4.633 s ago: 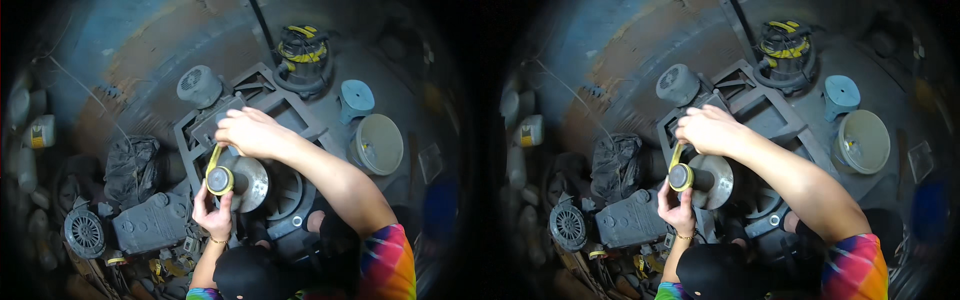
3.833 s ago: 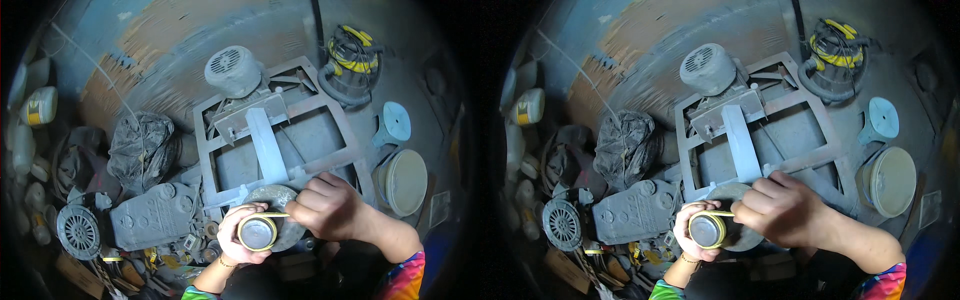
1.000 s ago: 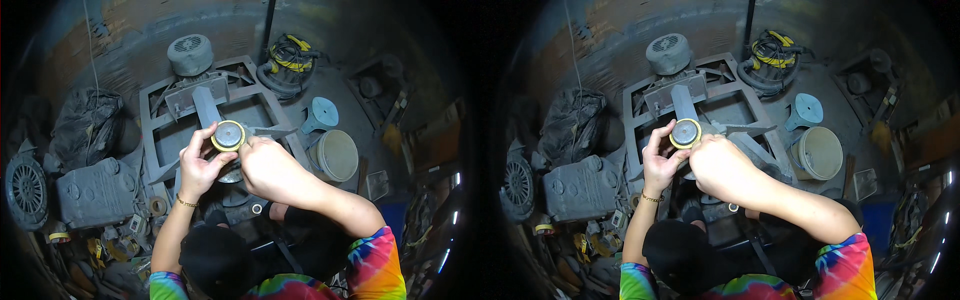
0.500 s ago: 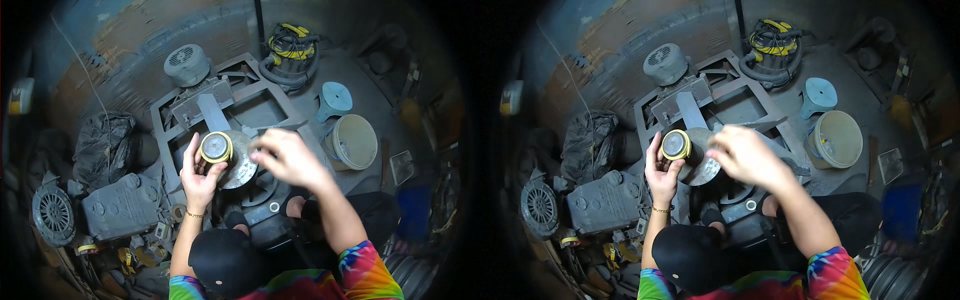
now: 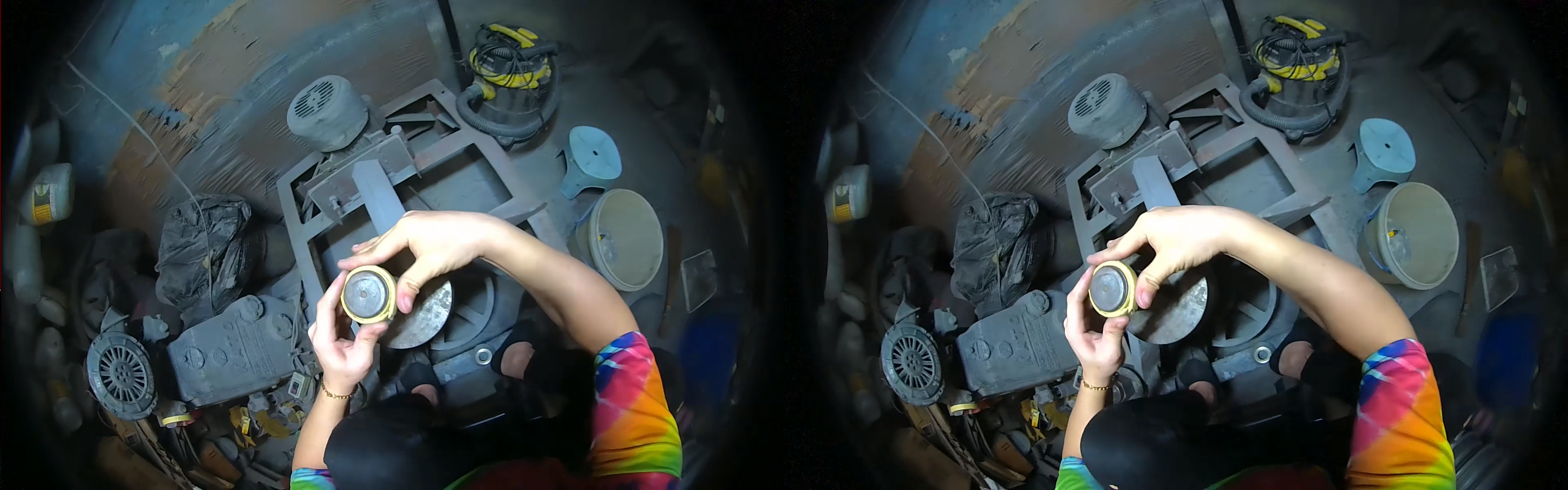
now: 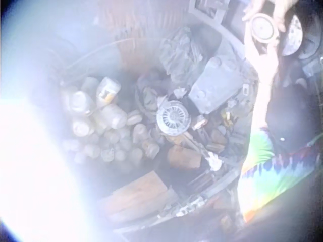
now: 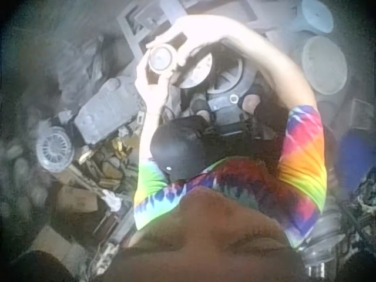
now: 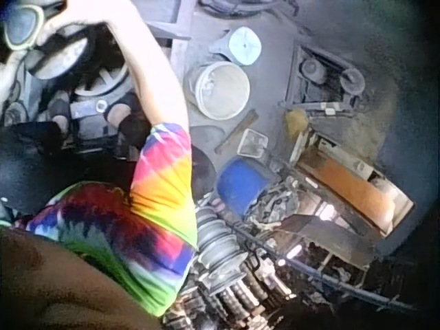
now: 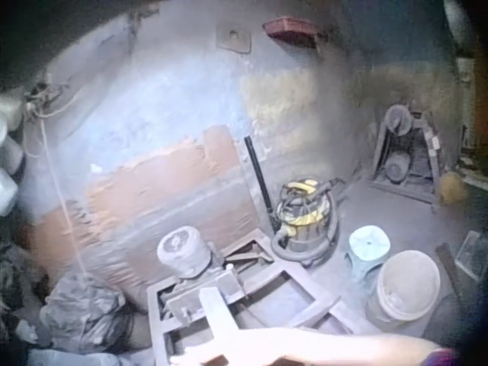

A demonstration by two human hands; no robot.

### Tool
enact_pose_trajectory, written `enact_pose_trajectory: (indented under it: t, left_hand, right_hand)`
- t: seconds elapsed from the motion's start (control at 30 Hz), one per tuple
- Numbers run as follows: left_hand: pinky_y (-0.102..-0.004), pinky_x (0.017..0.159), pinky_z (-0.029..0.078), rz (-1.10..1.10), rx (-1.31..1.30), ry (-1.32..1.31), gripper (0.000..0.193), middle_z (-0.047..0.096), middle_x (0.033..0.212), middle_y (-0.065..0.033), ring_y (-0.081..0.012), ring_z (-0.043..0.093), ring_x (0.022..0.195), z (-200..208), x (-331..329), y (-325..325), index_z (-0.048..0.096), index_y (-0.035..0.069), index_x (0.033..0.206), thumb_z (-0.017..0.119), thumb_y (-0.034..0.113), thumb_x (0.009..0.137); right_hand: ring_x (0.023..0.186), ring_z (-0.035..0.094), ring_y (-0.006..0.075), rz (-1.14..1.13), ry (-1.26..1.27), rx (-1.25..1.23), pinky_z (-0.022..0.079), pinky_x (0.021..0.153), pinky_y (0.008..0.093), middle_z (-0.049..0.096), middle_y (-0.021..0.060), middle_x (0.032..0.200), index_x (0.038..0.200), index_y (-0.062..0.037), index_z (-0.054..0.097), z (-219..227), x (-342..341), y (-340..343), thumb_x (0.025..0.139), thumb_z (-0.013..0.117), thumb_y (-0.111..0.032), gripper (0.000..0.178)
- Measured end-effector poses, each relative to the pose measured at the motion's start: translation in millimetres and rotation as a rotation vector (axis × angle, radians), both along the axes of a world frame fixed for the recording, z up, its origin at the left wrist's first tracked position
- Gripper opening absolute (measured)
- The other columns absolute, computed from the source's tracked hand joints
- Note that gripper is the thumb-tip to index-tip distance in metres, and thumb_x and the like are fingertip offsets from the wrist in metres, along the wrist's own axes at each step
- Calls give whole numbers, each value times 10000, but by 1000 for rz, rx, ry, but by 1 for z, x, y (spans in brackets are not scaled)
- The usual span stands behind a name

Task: The person cleans and sands a small circular part using sandpaper, then wraps yellow tape around the exterior edge of the part.

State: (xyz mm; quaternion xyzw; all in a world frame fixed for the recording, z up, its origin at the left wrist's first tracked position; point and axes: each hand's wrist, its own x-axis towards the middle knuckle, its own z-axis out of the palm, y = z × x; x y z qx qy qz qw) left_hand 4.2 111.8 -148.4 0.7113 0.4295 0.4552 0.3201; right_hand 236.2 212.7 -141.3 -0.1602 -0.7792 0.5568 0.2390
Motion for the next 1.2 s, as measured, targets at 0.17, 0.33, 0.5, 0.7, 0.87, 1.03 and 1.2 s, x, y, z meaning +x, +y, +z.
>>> enact_pose_trajectory:
  t: [0.17,0.33,0.5,0.7,0.87,1.03,1.2]
  left_hand:
    - [-361,1006,500,7,18,20,827,647,1240,-200,-248,647,1142,4,-4,-3,445,-97,1399,868,279,797]
    - [-352,1030,476,-48,-205,-249,836,578,1325,-174,-236,596,1214,1,-2,2,471,-72,1379,913,221,733]
    - [-343,1025,457,-269,-162,-5,860,603,1242,-125,-233,604,1162,20,-15,39,568,-20,1319,964,244,603]
    - [-349,993,468,-484,-205,37,764,634,1153,-120,-235,616,1120,29,-15,70,623,-3,1223,953,233,576]
    - [-359,936,470,-699,-76,62,739,623,1118,-116,-255,612,1039,16,-7,94,634,21,1149,951,298,542]
    - [-349,897,457,-957,-145,-83,692,603,1064,-108,-240,581,1001,8,4,109,632,41,1098,932,323,542]
    - [-348,899,450,-1025,-172,-90,708,584,1088,-107,-232,572,1004,7,6,115,629,43,1101,923,338,530]
  right_hand:
    - [1273,571,343,-222,85,194,463,1054,389,629,191,1322,1354,-41,599,-2,0,-24,730,842,-352,739]
    - [1231,594,341,-469,109,450,476,1039,420,654,192,1271,1359,-13,584,-18,-4,-52,814,750,-439,711]
    - [1243,580,330,-568,-226,798,475,1036,430,643,193,1279,1332,29,584,12,0,-63,863,688,-437,670]
    - [1250,563,372,-693,-290,762,488,1021,438,608,270,1266,1337,115,511,4,-16,-96,939,639,-312,598]
    - [1123,628,401,-977,-219,697,525,959,433,645,285,1148,1260,147,555,0,-42,-127,911,682,-209,515]
    - [1057,650,383,-1083,-148,667,533,914,426,667,255,1102,1229,129,595,1,-52,-146,896,696,-149,445]
    - [902,667,325,-1192,-62,573,550,797,400,696,164,977,1017,33,687,3,-56,-149,813,800,-208,336]
